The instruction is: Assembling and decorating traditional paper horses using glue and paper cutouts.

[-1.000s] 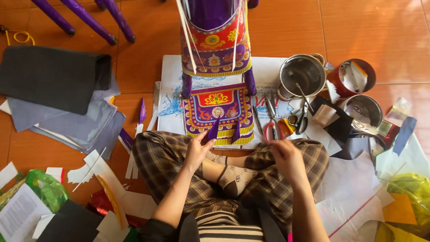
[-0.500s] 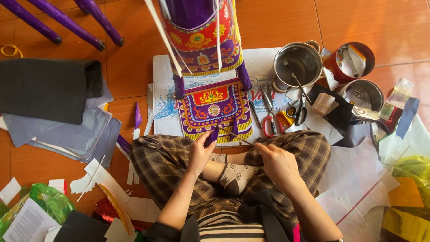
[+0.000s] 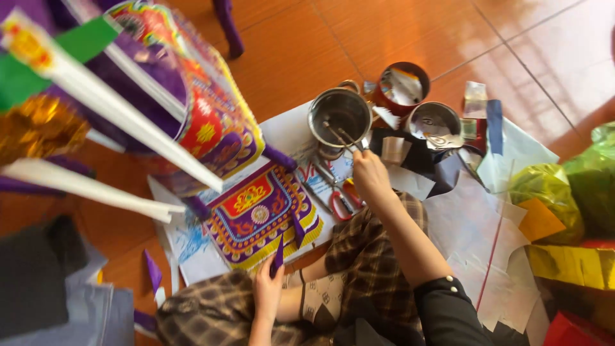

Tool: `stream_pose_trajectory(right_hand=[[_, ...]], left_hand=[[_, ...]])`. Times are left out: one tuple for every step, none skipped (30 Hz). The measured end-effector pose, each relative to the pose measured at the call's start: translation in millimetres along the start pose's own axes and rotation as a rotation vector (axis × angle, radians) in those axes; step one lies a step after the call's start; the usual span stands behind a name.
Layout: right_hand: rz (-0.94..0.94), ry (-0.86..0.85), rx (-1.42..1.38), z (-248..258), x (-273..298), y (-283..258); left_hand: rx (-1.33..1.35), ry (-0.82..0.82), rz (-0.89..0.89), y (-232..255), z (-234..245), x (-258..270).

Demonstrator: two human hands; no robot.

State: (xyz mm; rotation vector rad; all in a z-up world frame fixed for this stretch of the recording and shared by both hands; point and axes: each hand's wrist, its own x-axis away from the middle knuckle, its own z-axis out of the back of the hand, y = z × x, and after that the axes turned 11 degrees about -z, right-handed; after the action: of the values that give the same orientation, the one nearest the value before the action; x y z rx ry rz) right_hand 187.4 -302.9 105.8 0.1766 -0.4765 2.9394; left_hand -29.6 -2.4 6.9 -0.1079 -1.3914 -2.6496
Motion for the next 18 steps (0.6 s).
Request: stream_pose_trajectory(right_hand=[[-0.021,0.012,-0.002,2.1,-5.1,0.2],[-0.013,-0.024,-0.063,4.6,-11.6,-0.2],[-0.005,-0.058,-0.125,6.8,-18.4,-1.1],[-0.014,-0.052,-0.124,14.0,-30.4,5.1],[-0.094,-0.022,-0.107,20.9,-42.3,11.2],[-0.171,0.004,-0.089,26.9,-53.7,16.8],[-0.178,0.008,-0.087,21.7,-74.4,35.7],[-0.244,0.016,-0.103,16.1,-95.4,53.6],[-0.310,0.024,-0.120,10.8,-116.5,71.5],[-0.313,0.026,-0.120,-4.1,-135.8,94.1],[-0.310,0.073,-0.127,-18.8,-155.3,117.0],[-0.306,0.117,-0.133,-34.1,-173.8,140.3],[-0.309,0.116,-0.132,-36.0,-180.7,145.6],[-0.263,0.126,-0.136,-38.5,-186.0,150.7],[-0.217,0.136,-0.140,-41.0,-191.0,156.1],[-0.223,0.135,-0.142,-39.7,-193.1,155.0],[-0.167,0.182,-0.166,-38.5,-194.8,154.0],[-0.110,0.230,-0.191,-37.2,-196.3,152.9]], left_hand=[[0.000,-0.017,-0.017,-6.1,-4.2,8.1],[-0.055,0.012,-0.033,-12.3,-9.8,16.9],[-0.108,0.042,-0.050,-19.4,-14.9,25.4],[-0.106,0.035,-0.058,-25.5,-20.4,29.2],[-0.205,0.077,-0.101,-32.1,-25.8,32.9],[-0.301,0.122,-0.141,-39.2,-31.4,38.4],[-0.298,0.117,-0.146,-41.1,-35.3,34.2],[-0.338,0.173,-0.149,-42.9,-38.0,29.9],[-0.379,0.228,-0.152,-44.7,-40.7,25.6],[-0.377,0.226,-0.154,-49.6,-44.0,24.0],[-0.389,0.265,-0.159,-54.4,-47.5,22.3],[-0.402,0.304,-0.162,-58.7,-50.9,22.4],[-0.401,0.300,-0.162,-62.6,-54.1,20.7],[-0.390,0.307,-0.159,-66.9,-55.7,19.8],[-0.378,0.314,-0.156,-71.2,-57.5,19.2],[-0.380,0.308,-0.157,-75.5,-59.6,17.4],[-0.395,0.315,-0.168,-79.9,-61.8,16.1],[-0.409,0.323,-0.180,-84.7,-64.0,14.8]])
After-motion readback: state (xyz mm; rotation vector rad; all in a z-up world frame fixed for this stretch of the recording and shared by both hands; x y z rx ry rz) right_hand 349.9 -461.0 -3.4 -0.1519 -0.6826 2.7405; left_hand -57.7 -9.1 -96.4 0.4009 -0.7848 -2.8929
